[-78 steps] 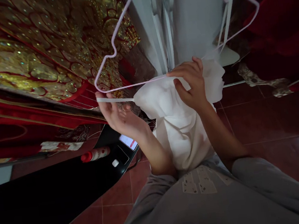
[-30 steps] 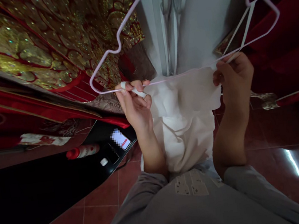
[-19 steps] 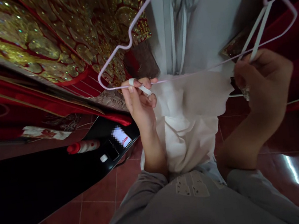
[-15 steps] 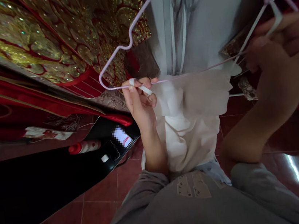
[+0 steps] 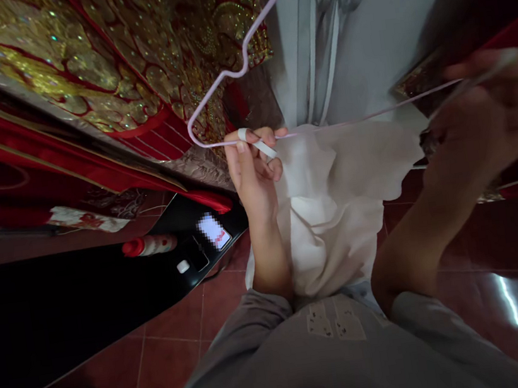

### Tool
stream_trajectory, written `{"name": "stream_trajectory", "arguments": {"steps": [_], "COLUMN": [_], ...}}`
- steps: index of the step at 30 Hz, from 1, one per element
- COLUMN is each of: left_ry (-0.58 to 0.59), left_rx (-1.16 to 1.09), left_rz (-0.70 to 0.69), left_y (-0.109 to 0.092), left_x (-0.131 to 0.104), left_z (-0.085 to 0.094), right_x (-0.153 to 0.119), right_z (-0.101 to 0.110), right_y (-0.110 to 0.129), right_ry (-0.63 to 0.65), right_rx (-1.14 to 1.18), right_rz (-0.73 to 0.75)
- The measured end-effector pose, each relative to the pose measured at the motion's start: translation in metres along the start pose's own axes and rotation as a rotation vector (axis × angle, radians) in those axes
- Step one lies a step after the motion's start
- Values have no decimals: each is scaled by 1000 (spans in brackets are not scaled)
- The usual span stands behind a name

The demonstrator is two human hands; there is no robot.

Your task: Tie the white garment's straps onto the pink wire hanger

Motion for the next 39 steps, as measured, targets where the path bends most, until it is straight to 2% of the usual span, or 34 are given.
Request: {"name": "stream_trajectory", "arguments": {"steps": [1, 3, 5, 9, 13, 16, 19, 22, 23, 25, 29, 31, 35, 36, 39], "left_ry": [7, 22, 32, -8, -126, -276, -435, -533, -525, -435, -164, -80, 29, 91, 202], "left_rx": [-11, -28, -34, 17, 85, 167, 289, 362, 370, 359, 386, 480, 665, 724, 777], "left_rz": [2, 12, 32, 77, 57, -49, -196, -318, -356, -431, -525, -478, -249, -223, -143], "left_y": [-1, -2, -4, -4, -9, -16, -22, -26, -27, -29, -41, -51, -78, -84, -97], "left_x": [0, -1, -2, -4, -5, -2, 7, 19, 24, 32, 42, 43, 46, 47, 51], "left_z": [0, 1, 2, 5, 12, 29, 54, 75, 80, 82, 67, 52, 18, 10, -5], "right_x": [-4, -9, -13, -26, -32, -26, -21, -21, -22, -23, -24, -24, -25, -25, -26], "right_z": [-17, -48, -64, -68, -71, -76, -77, -75, -74, -73, -74, -75, -77, -78, -79], "right_y": [5, 8, 6, 0, -4, -5, -8, -10, -11, -12, -15, -16, -17, -17, -16], "right_ry": [-25, 140, 205, 92, 78, 82, 70, 55, 54, 64, 66, 49, 55, 61, 63], "right_rx": [4, 13, 17, -3, 60, 147, 187, 210, 213, 210, 189, 195, 170, 156, 143], "right_rz": [50, 18, -25, 0, 11, 17, -7, -14, -11, -15, -29, -20, -33, -42, -52]}}
Point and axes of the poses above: each hand's wrist, its own x-axis towards the middle knuckle, its own z-axis out of the back of the hand, y = z × x, the point moved 2 cm from there along x, towards the middle knuckle, and after that the axes turned 13 degrees about z, right-handed, at the moved point
